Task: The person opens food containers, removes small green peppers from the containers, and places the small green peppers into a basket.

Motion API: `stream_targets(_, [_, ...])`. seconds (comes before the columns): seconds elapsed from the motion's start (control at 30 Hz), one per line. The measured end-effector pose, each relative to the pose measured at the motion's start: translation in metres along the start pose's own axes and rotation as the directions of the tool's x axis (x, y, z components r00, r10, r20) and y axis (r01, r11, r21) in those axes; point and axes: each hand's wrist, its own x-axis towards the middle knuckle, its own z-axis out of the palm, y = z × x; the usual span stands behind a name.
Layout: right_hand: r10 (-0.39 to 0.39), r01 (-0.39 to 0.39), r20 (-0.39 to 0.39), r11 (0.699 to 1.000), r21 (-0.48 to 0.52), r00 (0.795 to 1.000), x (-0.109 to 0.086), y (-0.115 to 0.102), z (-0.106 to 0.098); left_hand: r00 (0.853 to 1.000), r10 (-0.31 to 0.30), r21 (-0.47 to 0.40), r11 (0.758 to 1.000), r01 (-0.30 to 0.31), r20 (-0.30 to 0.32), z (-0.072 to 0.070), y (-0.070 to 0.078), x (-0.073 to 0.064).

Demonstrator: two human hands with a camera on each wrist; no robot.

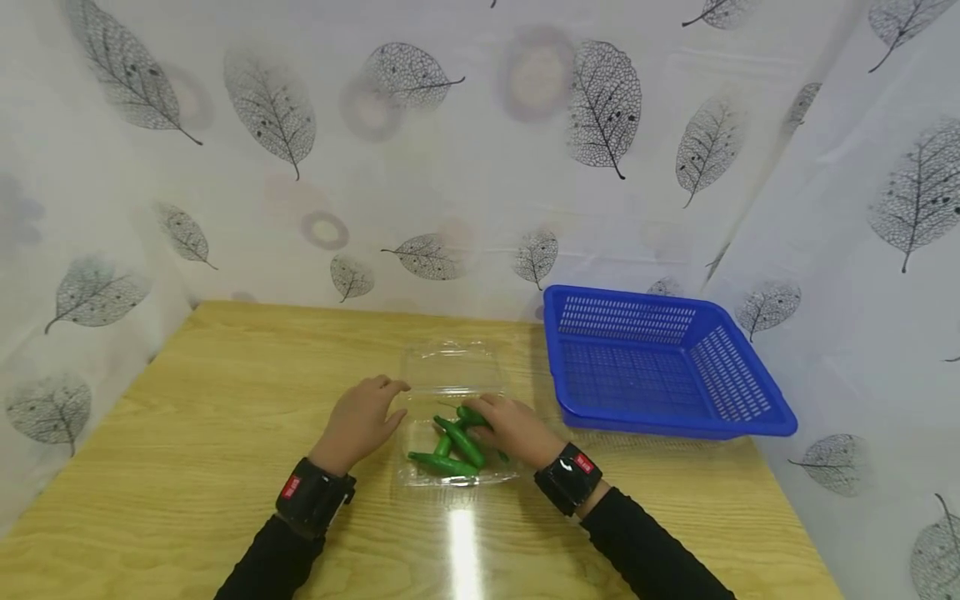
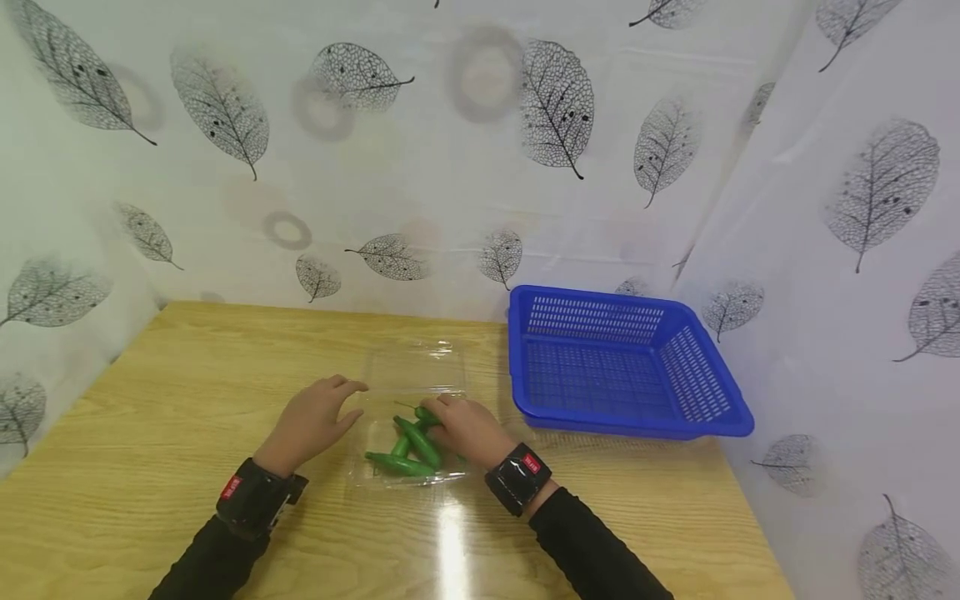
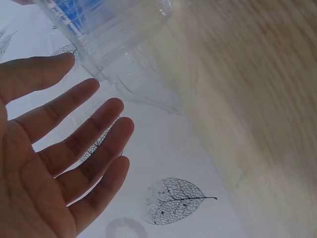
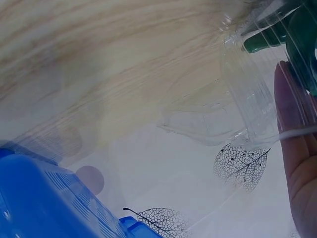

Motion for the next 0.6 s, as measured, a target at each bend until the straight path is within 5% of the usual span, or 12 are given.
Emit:
stream_targets(0.27, [-0.075, 0.073, -0.046, 0.997, -0.040, 0.996, -0.001, -0.005, -0.007, 0.994, -0.060, -0.018, 0.998, 0.062, 0.089, 0.005, 0.001, -0.003])
stream_targets(0.6, [-0.195, 0.186, -0.088, 0.977, -0.106, 0.977, 0.005, -0.012, -0.038, 0.993, -0.063, -0.036, 0.997, 0.067, 0.102, 0.006, 0.000, 0.001])
